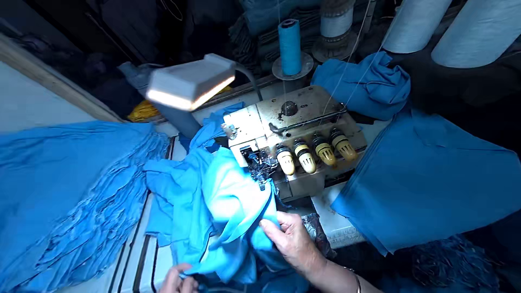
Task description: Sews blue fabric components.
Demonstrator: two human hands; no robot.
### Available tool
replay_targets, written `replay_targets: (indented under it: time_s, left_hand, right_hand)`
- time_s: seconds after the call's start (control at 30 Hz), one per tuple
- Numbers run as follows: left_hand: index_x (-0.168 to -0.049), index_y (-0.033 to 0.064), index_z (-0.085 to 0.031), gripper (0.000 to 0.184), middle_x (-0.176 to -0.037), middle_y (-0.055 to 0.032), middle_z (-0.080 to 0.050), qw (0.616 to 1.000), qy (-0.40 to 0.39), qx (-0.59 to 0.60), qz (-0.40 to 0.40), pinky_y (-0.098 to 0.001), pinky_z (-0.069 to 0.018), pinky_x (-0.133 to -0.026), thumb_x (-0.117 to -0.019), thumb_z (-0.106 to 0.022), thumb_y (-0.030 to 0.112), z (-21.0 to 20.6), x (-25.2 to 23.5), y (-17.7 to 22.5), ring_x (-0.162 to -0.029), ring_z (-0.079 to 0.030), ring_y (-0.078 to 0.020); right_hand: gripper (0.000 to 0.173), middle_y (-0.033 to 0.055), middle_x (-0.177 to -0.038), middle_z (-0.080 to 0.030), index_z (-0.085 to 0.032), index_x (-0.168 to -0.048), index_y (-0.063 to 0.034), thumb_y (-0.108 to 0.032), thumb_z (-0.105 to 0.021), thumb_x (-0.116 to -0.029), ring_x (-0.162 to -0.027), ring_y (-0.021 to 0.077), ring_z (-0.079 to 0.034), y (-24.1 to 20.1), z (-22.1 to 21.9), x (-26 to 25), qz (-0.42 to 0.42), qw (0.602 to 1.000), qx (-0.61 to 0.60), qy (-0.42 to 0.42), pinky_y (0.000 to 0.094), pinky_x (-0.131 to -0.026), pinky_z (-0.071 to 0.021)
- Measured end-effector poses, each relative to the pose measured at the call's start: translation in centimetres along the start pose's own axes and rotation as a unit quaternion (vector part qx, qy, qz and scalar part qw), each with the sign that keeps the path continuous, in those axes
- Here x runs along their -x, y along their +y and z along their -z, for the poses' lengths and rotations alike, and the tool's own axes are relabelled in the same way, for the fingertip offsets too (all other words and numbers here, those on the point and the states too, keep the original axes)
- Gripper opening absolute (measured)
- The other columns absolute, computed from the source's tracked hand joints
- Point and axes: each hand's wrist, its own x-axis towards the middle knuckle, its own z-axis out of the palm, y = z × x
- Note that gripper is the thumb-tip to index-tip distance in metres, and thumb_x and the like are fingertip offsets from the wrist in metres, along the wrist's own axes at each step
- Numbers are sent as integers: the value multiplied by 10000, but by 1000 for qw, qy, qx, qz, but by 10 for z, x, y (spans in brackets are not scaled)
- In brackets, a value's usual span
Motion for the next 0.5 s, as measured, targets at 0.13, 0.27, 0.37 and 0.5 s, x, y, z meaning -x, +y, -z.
replay_targets:
  time_s: [0.13,0.27,0.37,0.5]
  left_hand:
    - [-1157,-253,-525,299,-1050,-342,-635,969,241,23,-51,-342,-529,-853,-951,-489,-39,74,-33,-7,-935,-640,-220]
    - [-1207,-205,-504,304,-1014,-298,-619,956,285,-26,-67,-366,-519,-807,-977,-504,-8,135,-77,-32,-868,-604,-210]
    - [-1325,-122,-512,359,-1197,-335,-634,980,191,-17,49,-622,-519,-911,-997,-596,-3,137,-90,-12,-1033,-668,-447]
    - [-1215,-97,-631,378,-1155,-252,-696,970,180,-39,-160,-521,-577,-915,-948,-636,171,78,-73,39,-1037,-710,-347]
  right_hand:
    - [190,24,-717,-682,-709,-817,24,-100,-650,-949,-675,-31,-625,-17,13,23,92,992,22,-83,147,-637,-519]
    - [207,58,-667,-658,-694,-802,50,-93,-669,-950,-605,10,-600,-9,20,65,23,979,22,-200,183,-581,-497]
    - [184,151,-738,-701,-719,-878,64,-108,-678,-929,-650,209,-683,20,26,96,-45,964,195,-176,396,-631,-560]
    - [277,179,-1036,-758,-695,-1159,95,-66,-677,-933,-884,183,-755,26,37,108,-22,964,263,-21,310,-786,-622]
